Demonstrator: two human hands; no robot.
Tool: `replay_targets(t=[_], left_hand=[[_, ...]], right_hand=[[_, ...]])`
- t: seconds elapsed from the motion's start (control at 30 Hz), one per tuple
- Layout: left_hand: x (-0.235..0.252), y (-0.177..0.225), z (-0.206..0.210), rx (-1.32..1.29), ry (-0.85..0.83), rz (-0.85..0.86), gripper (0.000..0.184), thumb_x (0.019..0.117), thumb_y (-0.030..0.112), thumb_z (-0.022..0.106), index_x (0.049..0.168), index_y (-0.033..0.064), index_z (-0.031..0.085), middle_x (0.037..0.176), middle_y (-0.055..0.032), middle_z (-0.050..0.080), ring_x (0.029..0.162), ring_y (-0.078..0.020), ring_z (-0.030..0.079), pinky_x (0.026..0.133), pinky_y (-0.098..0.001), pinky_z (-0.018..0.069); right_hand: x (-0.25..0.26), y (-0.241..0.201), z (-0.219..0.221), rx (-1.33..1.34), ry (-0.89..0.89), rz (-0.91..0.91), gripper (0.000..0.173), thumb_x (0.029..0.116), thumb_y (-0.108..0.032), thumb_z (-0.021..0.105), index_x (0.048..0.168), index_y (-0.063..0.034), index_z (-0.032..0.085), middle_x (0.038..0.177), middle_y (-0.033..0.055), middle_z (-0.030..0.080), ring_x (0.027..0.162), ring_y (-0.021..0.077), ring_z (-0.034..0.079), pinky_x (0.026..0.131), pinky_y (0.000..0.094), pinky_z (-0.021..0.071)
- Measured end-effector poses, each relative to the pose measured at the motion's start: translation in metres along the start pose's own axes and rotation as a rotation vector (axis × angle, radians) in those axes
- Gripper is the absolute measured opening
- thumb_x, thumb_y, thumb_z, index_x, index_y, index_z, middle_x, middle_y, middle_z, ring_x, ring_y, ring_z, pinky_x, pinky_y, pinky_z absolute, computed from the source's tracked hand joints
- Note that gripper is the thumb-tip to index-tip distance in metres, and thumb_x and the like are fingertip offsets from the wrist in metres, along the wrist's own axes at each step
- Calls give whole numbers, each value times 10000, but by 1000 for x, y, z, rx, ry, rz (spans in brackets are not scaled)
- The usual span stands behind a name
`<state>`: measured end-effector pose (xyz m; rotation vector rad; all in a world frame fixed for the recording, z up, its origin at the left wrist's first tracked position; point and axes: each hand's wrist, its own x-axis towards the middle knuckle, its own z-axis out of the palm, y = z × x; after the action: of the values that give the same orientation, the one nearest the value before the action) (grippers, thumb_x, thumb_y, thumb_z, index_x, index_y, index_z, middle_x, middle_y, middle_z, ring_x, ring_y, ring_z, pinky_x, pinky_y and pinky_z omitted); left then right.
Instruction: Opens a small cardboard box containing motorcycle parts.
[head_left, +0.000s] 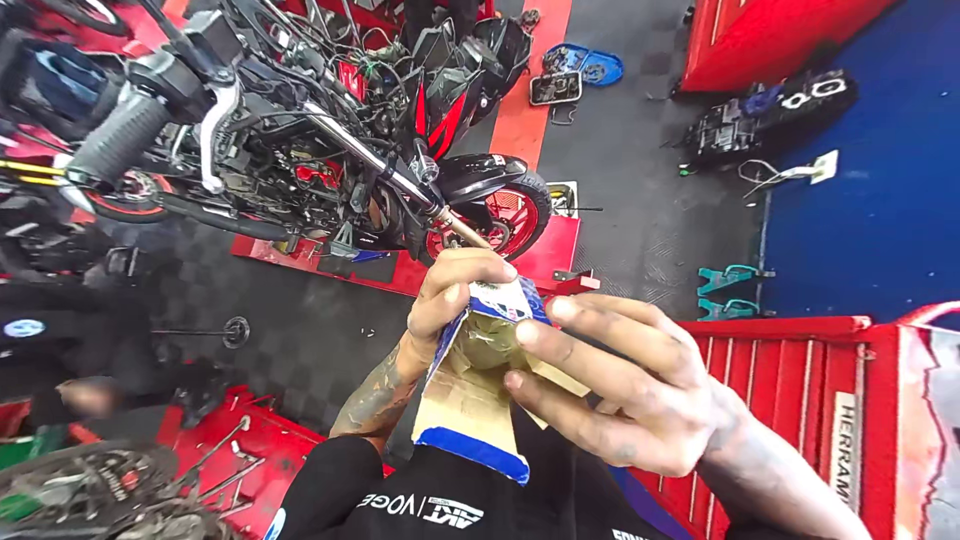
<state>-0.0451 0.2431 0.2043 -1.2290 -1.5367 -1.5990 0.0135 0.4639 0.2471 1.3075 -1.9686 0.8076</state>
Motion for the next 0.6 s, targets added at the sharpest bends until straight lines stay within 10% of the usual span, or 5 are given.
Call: replay_targets(t=[0.13,0.33,0.5,0.6], left_hand=[[-3,7,-6,19,-130,-139,362,1077,313,518,1437,351,539,1397,-14,609,1293,-195,576,1109,-384,458],[-42,-2,13,58,-84,-338,840,681,497,935,1415,373,545,1458,66,524,1322,-126,532,1078,-302,500],[-69,5,24,-13,147,-594,920,661,449,962,1434,276,495,1352,79,633,1220,-77,623,1055,-317,542],[-80,2,26,122,92,-618,760,760,494,890,1378,226,537,1361,28,589,1269,-53,555,1091,-309,487]], right_hand=[[3,6,6,195,64,125,407,999,-317,584,1362,-138,618,1449,164,566,1377,339,506,1132,491,451],[-5,20,46,571,161,558,519,1008,-272,613,1428,18,517,1380,178,601,1305,251,569,1121,450,482],[-29,19,68,752,178,577,604,1087,-504,390,1263,9,656,1462,220,546,1377,328,510,1154,522,433],[-23,12,61,661,182,621,701,1016,-508,564,1420,63,511,1496,263,493,1395,336,499,1157,511,448]])
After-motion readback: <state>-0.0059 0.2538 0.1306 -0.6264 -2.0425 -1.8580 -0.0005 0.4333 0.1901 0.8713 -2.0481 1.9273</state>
